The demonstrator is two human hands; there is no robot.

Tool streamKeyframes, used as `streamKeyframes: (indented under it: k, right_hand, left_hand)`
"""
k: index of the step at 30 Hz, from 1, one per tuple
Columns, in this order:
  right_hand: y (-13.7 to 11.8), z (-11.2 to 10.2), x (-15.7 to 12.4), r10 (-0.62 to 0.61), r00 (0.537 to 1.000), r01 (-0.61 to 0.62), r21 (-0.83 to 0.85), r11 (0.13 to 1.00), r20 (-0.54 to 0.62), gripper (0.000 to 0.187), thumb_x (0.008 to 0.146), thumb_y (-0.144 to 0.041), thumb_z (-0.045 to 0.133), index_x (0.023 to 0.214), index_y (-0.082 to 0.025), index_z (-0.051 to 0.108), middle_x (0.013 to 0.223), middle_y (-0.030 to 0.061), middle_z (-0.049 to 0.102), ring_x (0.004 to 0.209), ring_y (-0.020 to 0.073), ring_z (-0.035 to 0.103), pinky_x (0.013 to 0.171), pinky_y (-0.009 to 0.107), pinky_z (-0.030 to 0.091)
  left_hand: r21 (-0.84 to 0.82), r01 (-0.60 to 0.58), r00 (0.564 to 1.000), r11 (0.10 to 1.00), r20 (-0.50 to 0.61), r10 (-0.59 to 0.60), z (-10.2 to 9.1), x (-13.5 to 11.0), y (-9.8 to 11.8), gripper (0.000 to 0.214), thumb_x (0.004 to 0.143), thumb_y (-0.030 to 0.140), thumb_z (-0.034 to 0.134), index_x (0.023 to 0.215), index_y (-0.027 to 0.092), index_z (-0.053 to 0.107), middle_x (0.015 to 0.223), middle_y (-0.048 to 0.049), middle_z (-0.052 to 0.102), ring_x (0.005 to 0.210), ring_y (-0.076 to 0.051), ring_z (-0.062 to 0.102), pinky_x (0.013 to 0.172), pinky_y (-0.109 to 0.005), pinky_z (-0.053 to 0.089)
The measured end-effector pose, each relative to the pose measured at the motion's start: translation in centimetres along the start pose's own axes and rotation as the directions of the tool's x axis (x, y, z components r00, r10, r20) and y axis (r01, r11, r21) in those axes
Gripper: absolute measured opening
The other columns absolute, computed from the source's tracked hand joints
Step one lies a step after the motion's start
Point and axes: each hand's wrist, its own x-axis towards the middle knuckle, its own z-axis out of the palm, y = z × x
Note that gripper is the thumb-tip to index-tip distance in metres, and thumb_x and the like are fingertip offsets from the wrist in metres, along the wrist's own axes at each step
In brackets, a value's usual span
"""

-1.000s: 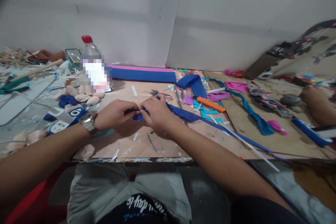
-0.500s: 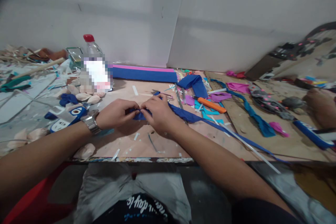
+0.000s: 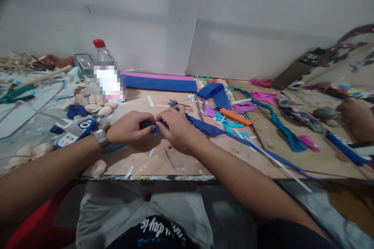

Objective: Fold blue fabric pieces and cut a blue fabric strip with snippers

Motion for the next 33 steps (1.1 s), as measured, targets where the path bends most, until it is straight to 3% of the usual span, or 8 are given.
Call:
streamKeyframes:
  k: [5,11,19,25,33]
  right_hand:
    - [-0.12,-0.06,0.05,-0.004,1.000,0.004,-0.002,1.000,0.006,0.009,0.101,-0.022,0.055,0.097,-0.020,0.062,0.096,0.0047,0.075,0.087,0.0219,0.062,0.101,0.045,0.028]
    - [-0.11,-0.06,0.05,-0.016,1.000,0.016,-0.009,1.000,-0.002,0.009,0.101,-0.023,0.054,0.097,-0.021,0.061,0.094,0.0041,0.074,0.085,0.0215,0.061,0.101,0.045,0.028]
    - [-0.36,-0.11,0.08,0.010,0.999,-0.010,-0.004,1.000,0.031,0.009,0.095,-0.022,0.053,0.089,-0.021,0.059,0.092,0.0058,0.073,0.087,0.0225,0.059,0.098,0.045,0.029]
    - [0.14,-0.05,-0.11,0.003,1.000,-0.003,0.006,1.000,-0.021,0.008,0.096,-0.026,0.058,0.093,-0.021,0.064,0.093,0.0041,0.075,0.091,0.0229,0.062,0.100,0.045,0.028]
    - [0.04,-0.27,-0.03,0.023,0.996,-0.023,0.000,1.000,-0.083,0.012,0.098,-0.028,0.058,0.095,-0.021,0.067,0.092,0.0050,0.077,0.090,0.0237,0.063,0.100,0.046,0.028]
  left_hand:
    - [-0.010,0.020,1.000,1.000,0.019,-0.020,-0.14,0.03,0.07,0.014,0.089,0.027,0.059,0.087,0.016,0.068,0.072,-0.0005,0.065,0.064,-0.014,0.052,0.064,-0.029,0.032]
    - [-0.117,-0.003,1.000,0.993,-0.001,0.003,-0.22,0.03,0.06,0.023,0.096,0.032,0.055,0.086,0.016,0.069,0.071,0.0001,0.065,0.063,-0.013,0.051,0.064,-0.028,0.034]
    - [0.041,-0.130,0.991,0.991,-0.029,0.131,0.34,-0.07,-0.18,0.021,0.096,0.028,0.055,0.089,0.019,0.072,0.078,-0.0023,0.072,0.068,-0.015,0.058,0.067,-0.028,0.038]
    - [-0.028,-0.074,0.997,0.997,-0.020,0.074,0.28,0.03,-0.28,0.023,0.100,0.033,0.055,0.093,0.019,0.072,0.079,-0.0021,0.073,0.068,-0.014,0.058,0.066,-0.028,0.038]
    - [-0.149,0.027,1.000,0.989,0.003,-0.027,-0.17,0.04,-0.20,0.027,0.100,0.034,0.056,0.082,0.017,0.067,0.067,0.0014,0.060,0.062,-0.012,0.048,0.062,-0.028,0.034]
